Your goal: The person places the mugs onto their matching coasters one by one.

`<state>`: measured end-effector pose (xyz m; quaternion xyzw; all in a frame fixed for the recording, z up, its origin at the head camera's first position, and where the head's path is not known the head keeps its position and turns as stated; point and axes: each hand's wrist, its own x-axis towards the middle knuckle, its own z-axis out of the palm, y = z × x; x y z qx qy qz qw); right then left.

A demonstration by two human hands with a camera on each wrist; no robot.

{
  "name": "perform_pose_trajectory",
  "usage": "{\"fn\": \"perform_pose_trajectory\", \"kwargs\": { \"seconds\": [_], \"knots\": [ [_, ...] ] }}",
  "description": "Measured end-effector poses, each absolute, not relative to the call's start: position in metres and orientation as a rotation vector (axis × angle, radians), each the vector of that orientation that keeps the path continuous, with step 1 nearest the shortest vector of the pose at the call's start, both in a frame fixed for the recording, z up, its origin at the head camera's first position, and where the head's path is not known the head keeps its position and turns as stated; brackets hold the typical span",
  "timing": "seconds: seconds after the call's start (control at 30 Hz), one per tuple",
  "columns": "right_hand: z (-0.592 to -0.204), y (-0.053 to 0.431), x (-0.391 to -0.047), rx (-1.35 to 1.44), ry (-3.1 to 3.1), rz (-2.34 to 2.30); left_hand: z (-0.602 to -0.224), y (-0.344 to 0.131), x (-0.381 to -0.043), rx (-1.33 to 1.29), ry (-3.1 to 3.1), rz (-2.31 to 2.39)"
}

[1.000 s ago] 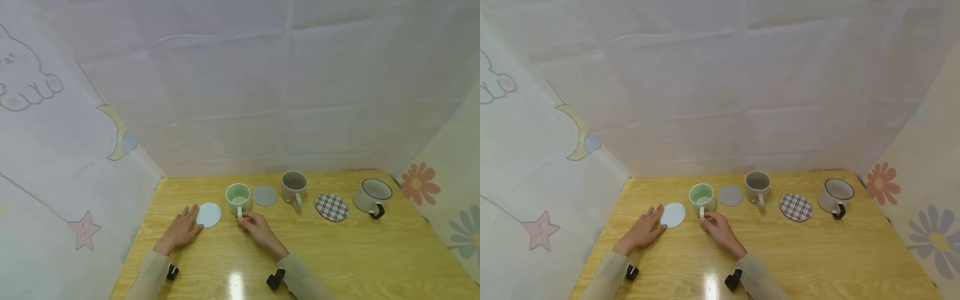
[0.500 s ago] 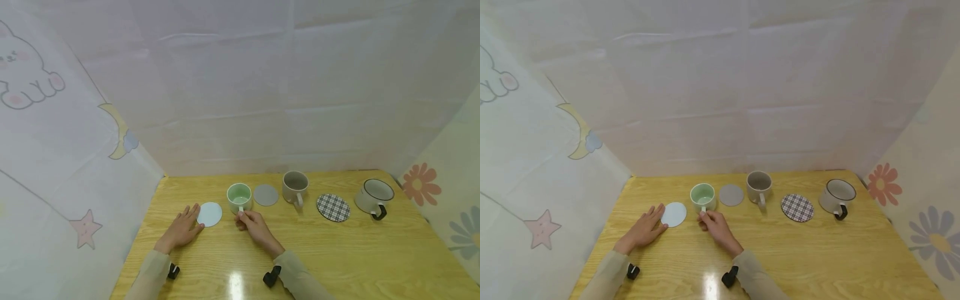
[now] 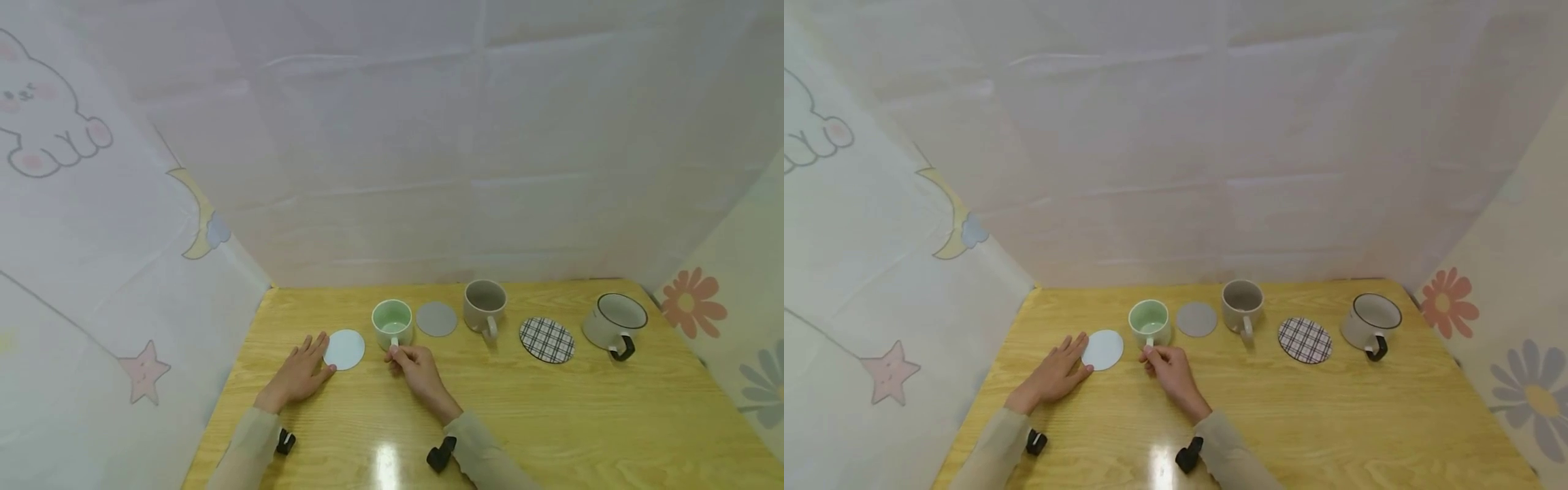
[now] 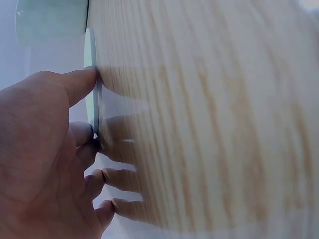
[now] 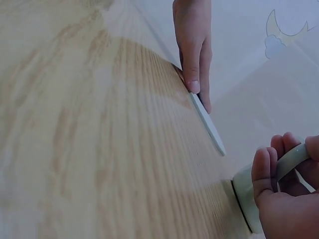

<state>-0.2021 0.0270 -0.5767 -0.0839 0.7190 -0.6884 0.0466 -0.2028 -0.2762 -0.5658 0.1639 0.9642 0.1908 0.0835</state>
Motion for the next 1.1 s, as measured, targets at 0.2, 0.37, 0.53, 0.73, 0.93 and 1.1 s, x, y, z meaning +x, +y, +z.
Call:
{"fn": "perform_pose_trajectory", "kwargs": {
  "seconds": [0.2,0.37,0.53,0.73,0.93,1.1],
  "knots": [
    [-0.575,0.027,-0.2,-0.253,2.166,-2.102,-0.565,-0.276,-0.203,0.479,2.87,0.574],
    [-0.573,0.026,-0.2,-0.284,2.161,-2.102,-0.563,-0.275,-0.202,0.47,2.867,0.586],
    [-0.569,0.025,-0.2,-0.321,2.164,-2.112,-0.563,-0.275,-0.202,0.475,2.865,0.592],
    [-0.565,0.022,-0.198,-0.393,2.135,-2.128,-0.564,-0.276,-0.202,0.476,2.867,0.581],
    [-0.565,0.019,-0.197,-0.408,2.125,-2.133,-0.565,-0.277,-0.203,0.479,2.865,0.579],
    [-0.564,0.016,-0.196,-0.432,2.12,-2.146,-0.567,-0.277,-0.205,0.491,2.87,0.598]
  ]
}}
